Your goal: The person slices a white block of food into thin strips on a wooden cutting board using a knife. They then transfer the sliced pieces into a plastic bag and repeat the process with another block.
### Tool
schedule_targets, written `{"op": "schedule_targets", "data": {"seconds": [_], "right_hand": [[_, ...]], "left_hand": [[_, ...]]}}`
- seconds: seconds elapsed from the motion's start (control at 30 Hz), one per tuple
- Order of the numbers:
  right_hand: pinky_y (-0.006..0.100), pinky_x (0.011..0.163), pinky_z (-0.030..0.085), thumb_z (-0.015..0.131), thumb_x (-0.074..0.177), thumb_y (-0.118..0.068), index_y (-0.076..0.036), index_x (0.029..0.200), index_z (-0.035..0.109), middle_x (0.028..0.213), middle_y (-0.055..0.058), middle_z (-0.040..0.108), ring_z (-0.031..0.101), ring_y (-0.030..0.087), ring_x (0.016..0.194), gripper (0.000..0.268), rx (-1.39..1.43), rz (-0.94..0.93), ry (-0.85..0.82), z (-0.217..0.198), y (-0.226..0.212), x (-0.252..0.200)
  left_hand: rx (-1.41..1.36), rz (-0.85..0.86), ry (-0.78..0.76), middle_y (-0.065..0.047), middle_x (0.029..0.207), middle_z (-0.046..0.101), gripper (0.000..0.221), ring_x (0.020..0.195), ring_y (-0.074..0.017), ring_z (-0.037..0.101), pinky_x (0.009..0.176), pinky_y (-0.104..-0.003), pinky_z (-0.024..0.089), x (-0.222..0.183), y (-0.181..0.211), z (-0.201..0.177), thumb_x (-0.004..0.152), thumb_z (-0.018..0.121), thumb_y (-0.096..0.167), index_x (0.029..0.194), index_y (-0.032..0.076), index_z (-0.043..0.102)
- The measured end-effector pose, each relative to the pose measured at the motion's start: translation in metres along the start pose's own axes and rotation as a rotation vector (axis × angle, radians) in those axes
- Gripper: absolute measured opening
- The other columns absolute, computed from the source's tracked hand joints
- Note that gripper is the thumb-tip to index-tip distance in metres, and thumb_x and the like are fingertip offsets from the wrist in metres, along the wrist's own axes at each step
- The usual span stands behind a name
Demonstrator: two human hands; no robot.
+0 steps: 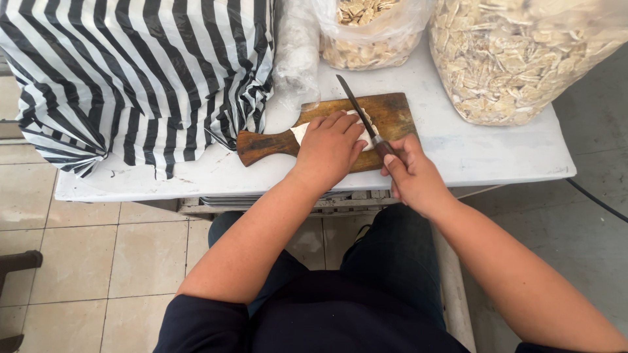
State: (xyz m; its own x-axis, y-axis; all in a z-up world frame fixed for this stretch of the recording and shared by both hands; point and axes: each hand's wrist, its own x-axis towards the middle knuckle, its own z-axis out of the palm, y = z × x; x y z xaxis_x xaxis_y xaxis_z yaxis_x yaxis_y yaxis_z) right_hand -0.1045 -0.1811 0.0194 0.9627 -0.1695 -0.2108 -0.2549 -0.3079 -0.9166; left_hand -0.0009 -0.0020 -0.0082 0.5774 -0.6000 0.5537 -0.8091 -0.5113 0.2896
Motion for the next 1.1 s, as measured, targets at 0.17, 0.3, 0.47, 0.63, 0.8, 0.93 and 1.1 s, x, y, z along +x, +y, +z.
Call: {"op": "schedule_targets", "data": {"seconds": [0.17, 0.3, 0.47, 0.63, 0.8, 0.93, 1.1], "right_hand": [[0.024, 0.038, 0.038, 0.049, 0.105, -0.016, -0.005, 0.123, 0.042, 0.088, 0.010, 0.062, 0.047, 0.010, 0.046, 0.022, 0.023, -0.032, 0.060, 0.001, -0.001, 0.001], [0.025, 0.036, 0.037, 0.049, 0.104, -0.017, -0.007, 0.125, 0.040, 0.090, 0.010, 0.061, 0.047, 0.010, 0.046, 0.025, 0.058, -0.012, 0.048, -0.001, -0.005, -0.013], [0.025, 0.035, 0.037, 0.048, 0.102, -0.019, -0.008, 0.127, 0.039, 0.090, 0.011, 0.062, 0.048, 0.009, 0.046, 0.028, 0.065, 0.014, 0.020, -0.008, -0.008, -0.041], [0.024, 0.036, 0.038, 0.048, 0.102, -0.021, -0.009, 0.126, 0.041, 0.090, 0.010, 0.061, 0.048, 0.010, 0.046, 0.028, 0.071, 0.090, -0.012, -0.016, -0.009, -0.063], [0.024, 0.037, 0.039, 0.048, 0.102, -0.022, -0.009, 0.125, 0.043, 0.089, 0.010, 0.061, 0.048, 0.009, 0.046, 0.027, 0.076, 0.135, -0.022, -0.015, -0.010, -0.073], [0.024, 0.037, 0.039, 0.046, 0.102, -0.022, -0.009, 0.125, 0.043, 0.089, 0.009, 0.061, 0.048, 0.009, 0.047, 0.026, 0.051, 0.147, -0.037, -0.015, -0.010, -0.074], [0.025, 0.034, 0.037, 0.044, 0.102, -0.019, -0.009, 0.126, 0.040, 0.087, 0.009, 0.059, 0.047, 0.010, 0.044, 0.026, 0.033, 0.140, -0.060, -0.012, -0.008, -0.059]], "left_hand": [[-0.023, -0.005, -0.005, -0.007, 0.130, 0.067, 0.031, 0.128, -0.0280, 0.058, 0.105, -0.046, 0.041, 0.000, 0.000, 0.000, 0.093, 0.069, 0.027, 0.118, 0.009, 0.070], [-0.029, -0.004, 0.008, -0.007, 0.130, 0.067, 0.030, 0.129, -0.0282, 0.058, 0.106, -0.046, 0.041, -0.001, -0.001, -0.002, 0.093, 0.069, 0.027, 0.117, 0.010, 0.070], [-0.025, -0.006, -0.002, -0.008, 0.131, 0.067, 0.032, 0.129, -0.0279, 0.058, 0.106, -0.045, 0.041, 0.000, -0.002, 0.000, 0.093, 0.068, 0.027, 0.119, 0.009, 0.070], [-0.017, -0.007, -0.001, -0.008, 0.132, 0.067, 0.033, 0.130, -0.0272, 0.058, 0.107, -0.045, 0.040, -0.002, -0.002, 0.003, 0.095, 0.067, 0.029, 0.120, 0.009, 0.071], [0.004, -0.011, -0.008, -0.008, 0.133, 0.067, 0.032, 0.131, -0.0269, 0.058, 0.108, -0.045, 0.040, -0.002, -0.002, 0.004, 0.096, 0.067, 0.030, 0.120, 0.009, 0.071], [-0.002, -0.012, -0.009, -0.008, 0.132, 0.067, 0.033, 0.130, -0.0273, 0.058, 0.108, -0.045, 0.040, -0.002, -0.002, 0.003, 0.095, 0.067, 0.029, 0.120, 0.009, 0.071], [-0.014, -0.015, -0.020, -0.008, 0.132, 0.067, 0.032, 0.131, -0.0269, 0.058, 0.108, -0.044, 0.040, -0.002, -0.003, 0.004, 0.094, 0.067, 0.028, 0.119, 0.008, 0.071]]}}
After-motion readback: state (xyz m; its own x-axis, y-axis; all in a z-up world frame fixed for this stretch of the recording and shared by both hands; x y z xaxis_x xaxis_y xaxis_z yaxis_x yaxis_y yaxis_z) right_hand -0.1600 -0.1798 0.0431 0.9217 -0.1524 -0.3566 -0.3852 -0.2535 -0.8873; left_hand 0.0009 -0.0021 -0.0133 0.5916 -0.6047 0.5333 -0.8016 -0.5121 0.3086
